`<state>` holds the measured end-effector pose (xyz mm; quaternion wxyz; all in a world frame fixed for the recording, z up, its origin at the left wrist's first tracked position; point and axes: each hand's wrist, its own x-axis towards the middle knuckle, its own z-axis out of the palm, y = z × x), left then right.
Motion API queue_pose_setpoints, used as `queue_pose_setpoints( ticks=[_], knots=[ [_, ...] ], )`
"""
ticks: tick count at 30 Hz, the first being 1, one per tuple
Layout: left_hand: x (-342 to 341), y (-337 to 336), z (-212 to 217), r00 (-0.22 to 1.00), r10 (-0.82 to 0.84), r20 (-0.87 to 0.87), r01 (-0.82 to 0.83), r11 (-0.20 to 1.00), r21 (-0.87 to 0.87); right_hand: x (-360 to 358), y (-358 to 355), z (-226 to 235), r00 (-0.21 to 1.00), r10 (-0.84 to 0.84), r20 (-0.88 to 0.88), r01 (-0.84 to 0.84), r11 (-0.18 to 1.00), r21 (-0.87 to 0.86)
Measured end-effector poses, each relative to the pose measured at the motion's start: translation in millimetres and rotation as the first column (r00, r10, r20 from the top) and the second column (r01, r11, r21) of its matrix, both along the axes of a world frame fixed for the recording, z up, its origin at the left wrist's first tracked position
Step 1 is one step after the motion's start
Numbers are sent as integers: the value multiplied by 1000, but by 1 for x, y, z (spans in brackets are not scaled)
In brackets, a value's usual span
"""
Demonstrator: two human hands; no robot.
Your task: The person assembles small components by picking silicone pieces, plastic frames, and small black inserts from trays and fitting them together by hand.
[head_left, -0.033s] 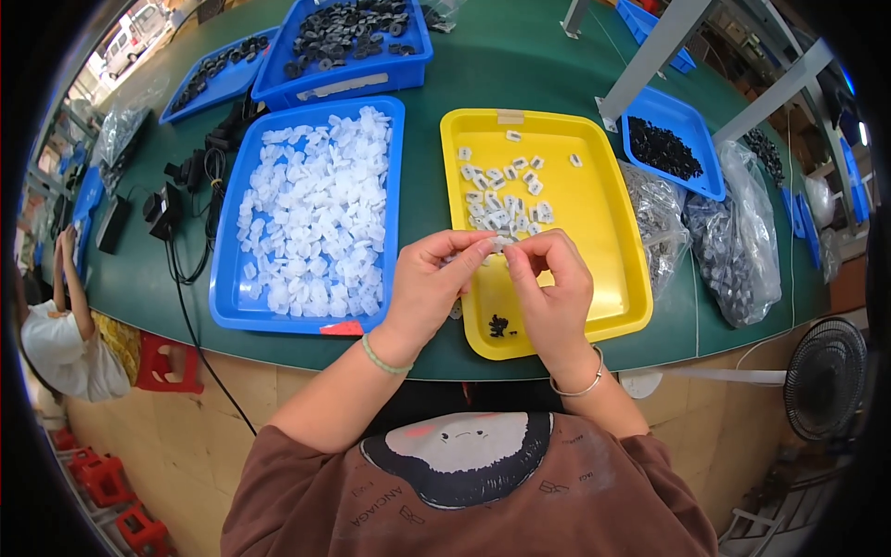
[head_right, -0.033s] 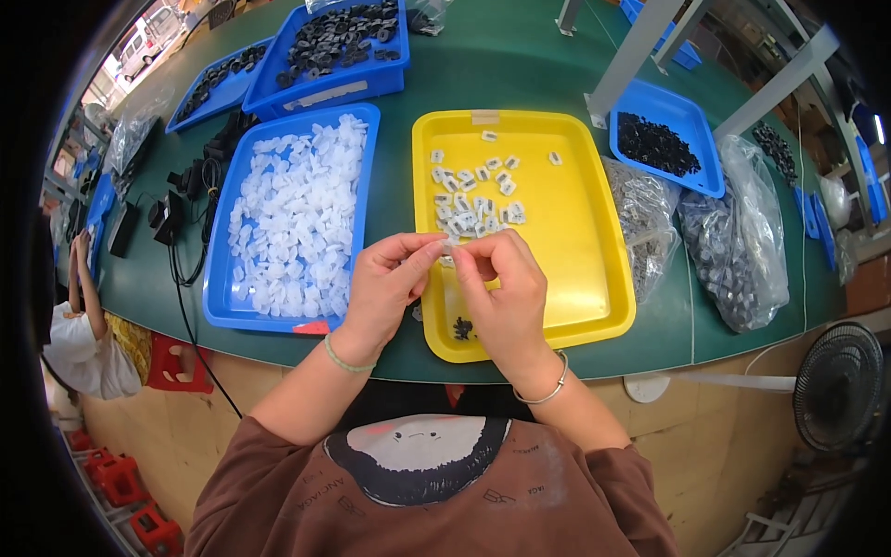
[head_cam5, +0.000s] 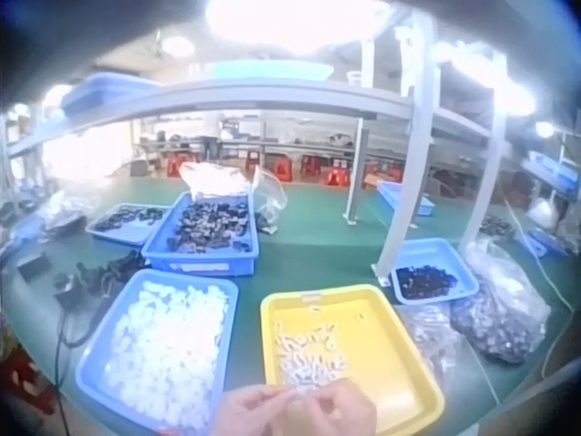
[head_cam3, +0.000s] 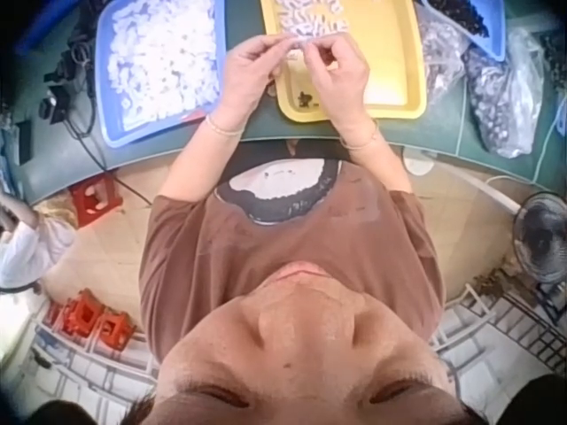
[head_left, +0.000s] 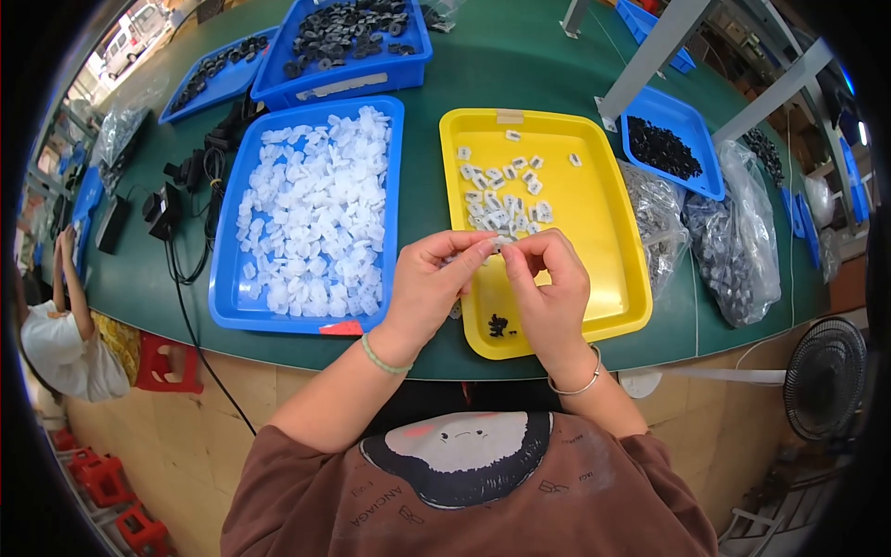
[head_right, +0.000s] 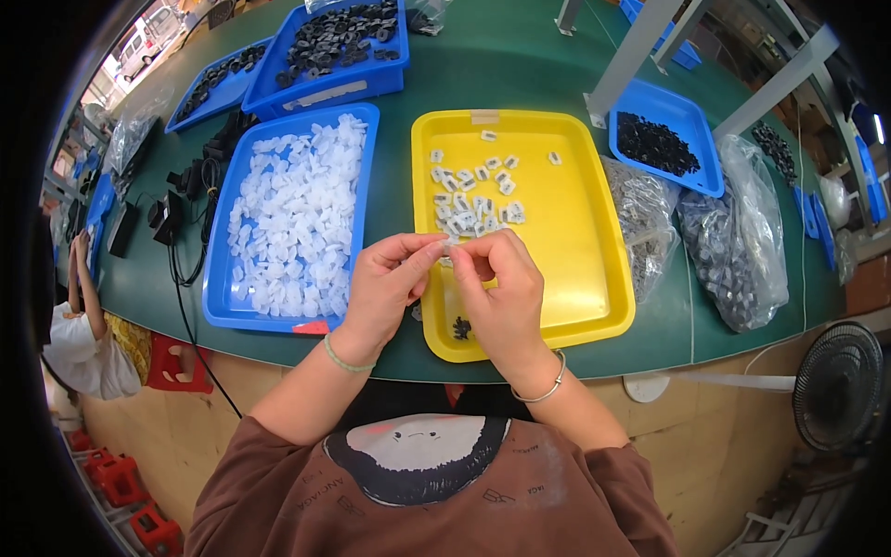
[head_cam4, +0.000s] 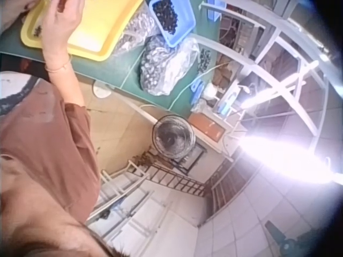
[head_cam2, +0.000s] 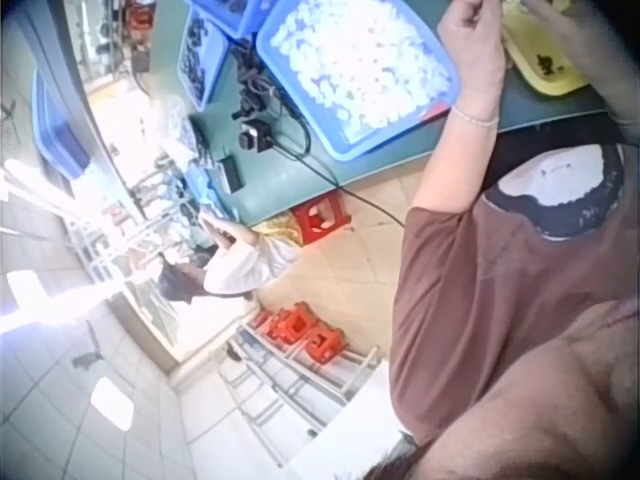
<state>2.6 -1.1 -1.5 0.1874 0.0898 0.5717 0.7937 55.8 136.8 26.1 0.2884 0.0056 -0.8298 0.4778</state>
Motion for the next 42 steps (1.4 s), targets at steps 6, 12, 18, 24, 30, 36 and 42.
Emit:
queue_pose_setpoints(
  ticks=[6,12,18,24,30,36,42],
  knots=[
    [-1,0,1,995,-64,71,60,997,52,-4,-2,-3,999,-45,-16,45,999,0],
    [-1,-3,0,995,-78,65,74,996,47,-4,-3,-5,996,-48,-69,55,992,114],
    [1,-4,5,992,-121,46,115,988,106,-2,-1,-5,974,-95,-204,160,931,328],
    [2,-3,5,986,-161,39,157,982,101,-2,3,0,992,103,69,-53,856,-514],
    [0,-2,2,987,-152,-50,156,982,104,1,18,4,912,377,163,-218,782,-584],
    [1,-2,6,921,-100,-378,61,992,-112,4,24,8,906,304,295,-168,897,-409],
    [9,-2,7,948,-75,-308,19,983,-181,7,25,10,932,227,283,-199,972,-125]
  ],
)
